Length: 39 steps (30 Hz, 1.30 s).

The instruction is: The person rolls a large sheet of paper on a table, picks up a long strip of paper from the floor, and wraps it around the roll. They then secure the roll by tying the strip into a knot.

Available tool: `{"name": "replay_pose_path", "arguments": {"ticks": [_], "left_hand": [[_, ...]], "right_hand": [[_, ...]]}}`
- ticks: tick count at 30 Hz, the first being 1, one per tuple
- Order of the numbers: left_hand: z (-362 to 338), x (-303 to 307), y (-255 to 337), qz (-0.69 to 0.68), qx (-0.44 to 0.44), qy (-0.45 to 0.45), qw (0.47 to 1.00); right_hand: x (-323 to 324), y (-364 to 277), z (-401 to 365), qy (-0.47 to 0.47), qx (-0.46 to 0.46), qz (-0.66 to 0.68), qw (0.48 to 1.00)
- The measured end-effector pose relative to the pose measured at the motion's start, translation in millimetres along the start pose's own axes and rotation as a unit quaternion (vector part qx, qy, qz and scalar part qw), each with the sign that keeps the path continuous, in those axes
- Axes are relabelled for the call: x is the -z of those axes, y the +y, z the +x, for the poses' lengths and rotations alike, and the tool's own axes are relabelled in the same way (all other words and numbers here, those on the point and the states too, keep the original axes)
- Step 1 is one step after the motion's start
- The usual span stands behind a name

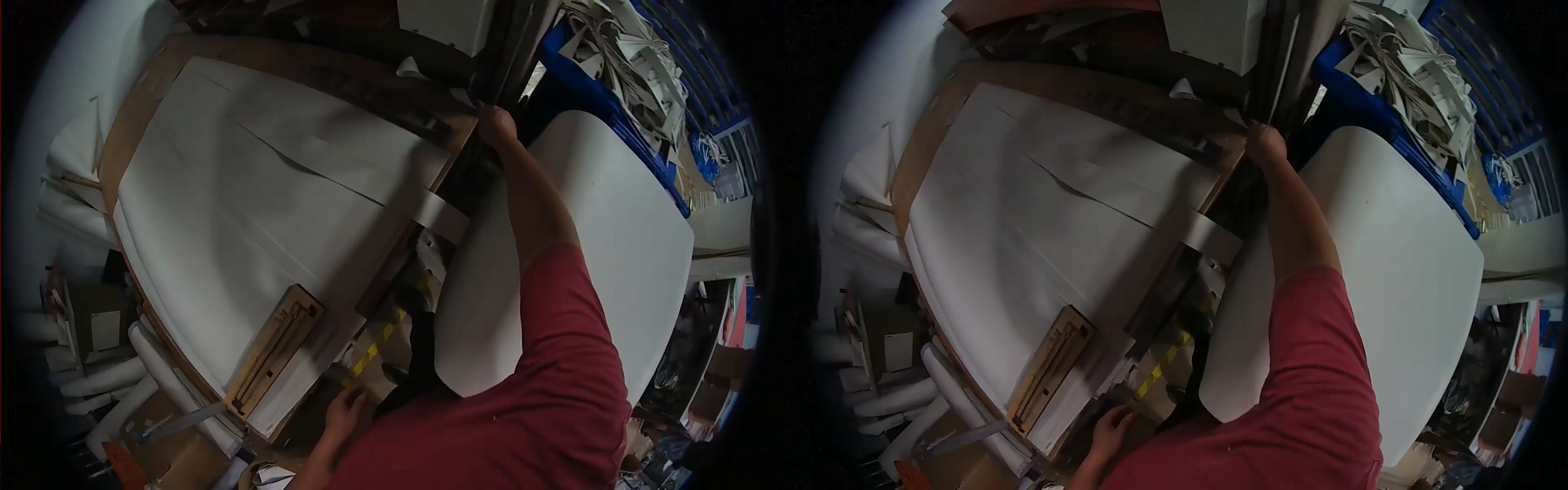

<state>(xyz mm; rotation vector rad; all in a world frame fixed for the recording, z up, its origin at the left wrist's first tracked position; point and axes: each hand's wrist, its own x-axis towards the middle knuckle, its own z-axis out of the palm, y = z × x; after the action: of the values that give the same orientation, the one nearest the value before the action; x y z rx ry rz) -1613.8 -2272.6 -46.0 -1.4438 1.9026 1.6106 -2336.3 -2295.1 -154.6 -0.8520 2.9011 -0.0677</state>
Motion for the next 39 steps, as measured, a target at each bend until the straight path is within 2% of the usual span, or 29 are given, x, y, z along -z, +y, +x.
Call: {"name": "replay_pose_path", "arguments": {"ticks": [2, 4, 9, 11, 12, 14, 16, 18, 21, 22, 23, 25, 26, 28, 29, 30, 31, 32, 34, 35, 36, 37, 38, 39], "left_hand": [[5, 4, 32, 0.019, 0.009, 0.005, 1.000], [12, 10, 61, 0.047, 0.040, -0.016, 0.998], [32, 15, 82, 0.030, 0.099, -0.045, 0.994], [38, 21, 85, 0.051, 0.126, -0.053, 0.989], [43, 22, 79, 0.048, 0.104, -0.051, 0.992], [46, 26, 75, 0.047, 0.082, -0.056, 0.994], [54, 29, 81, 0.049, 0.048, -0.082, 0.994], [62, 31, 82, 0.057, 0.017, -0.103, 0.993], [88, 32, 72, 0.042, -0.063, -0.133, 0.988], [94, 36, 80, 0.020, -0.111, -0.144, 0.983], [102, 41, 92, 0.014, -0.118, -0.153, 0.981], [129, 46, 115, -0.032, -0.159, -0.158, 0.974], [148, 45, 117, -0.071, -0.190, -0.154, 0.967], [153, 57, 204, 0.052, -0.207, -0.139, 0.967], [183, 48, 215, -0.003, -0.272, -0.122, 0.955], [222, 34, 222, -0.059, -0.333, -0.105, 0.935], [253, 21, 243, -0.023, -0.363, -0.029, 0.931], [279, 10, 265, 0.014, -0.387, 0.045, 0.921], [321, -8, 311, 0.046, -0.392, 0.088, 0.915], [337, -14, 328, 0.052, -0.390, 0.081, 0.916], [353, -18, 346, -0.049, -0.286, -0.058, 0.955], [364, -24, 356, -0.147, -0.167, -0.194, 0.956], [372, -33, 362, -0.141, -0.165, -0.200, 0.956], [374, -40, 369, -0.165, -0.179, -0.177, 0.954]], "right_hand": [[-6, -8, 15, 0.056, -0.012, 0.059, 0.997], [14, -26, 5, 0.132, -0.034, 0.118, 0.984], [-20, -30, 52, 0.119, -0.070, 0.068, 0.988], [-40, -27, 66, 0.178, -0.067, 0.079, 0.979], [-42, -31, 65, 0.176, -0.070, 0.080, 0.979], [-33, -52, 53, 0.220, -0.047, 0.310, 0.924], [-3, -90, 26, 0.215, -0.023, 0.251, 0.944], [22, -128, -13, 0.212, 0.034, 0.357, 0.909], [17, -162, -55, 0.201, 0.000, 0.408, 0.891], [13, -166, -62, 0.191, -0.012, 0.409, 0.892], [10, -165, -70, 0.203, -0.010, 0.405, 0.891], [11, -158, -99, 0.112, -0.124, 0.473, 0.865], [13, -157, -118, 0.111, -0.126, 0.470, 0.867], [31, -155, -133, -0.040, -0.207, 0.609, 0.764], [36, -158, -140, -0.036, -0.207, 0.609, 0.765], [39, -161, -147, -0.032, -0.211, 0.644, 0.734], [39, -162, -152, -0.030, -0.217, 0.678, 0.702], [35, -160, -156, -0.030, -0.221, 0.677, 0.702], [30, -151, -154, -0.121, -0.165, 0.781, 0.590], [28, -149, -157, -0.119, -0.173, 0.782, 0.586], [32, -149, -157, -0.107, -0.159, 0.770, 0.609], [35, -146, -156, -0.095, -0.145, 0.757, 0.630], [36, -141, -152, -0.090, -0.152, 0.758, 0.627], [36, -136, -149, -0.086, -0.139, 0.739, 0.653]]}}
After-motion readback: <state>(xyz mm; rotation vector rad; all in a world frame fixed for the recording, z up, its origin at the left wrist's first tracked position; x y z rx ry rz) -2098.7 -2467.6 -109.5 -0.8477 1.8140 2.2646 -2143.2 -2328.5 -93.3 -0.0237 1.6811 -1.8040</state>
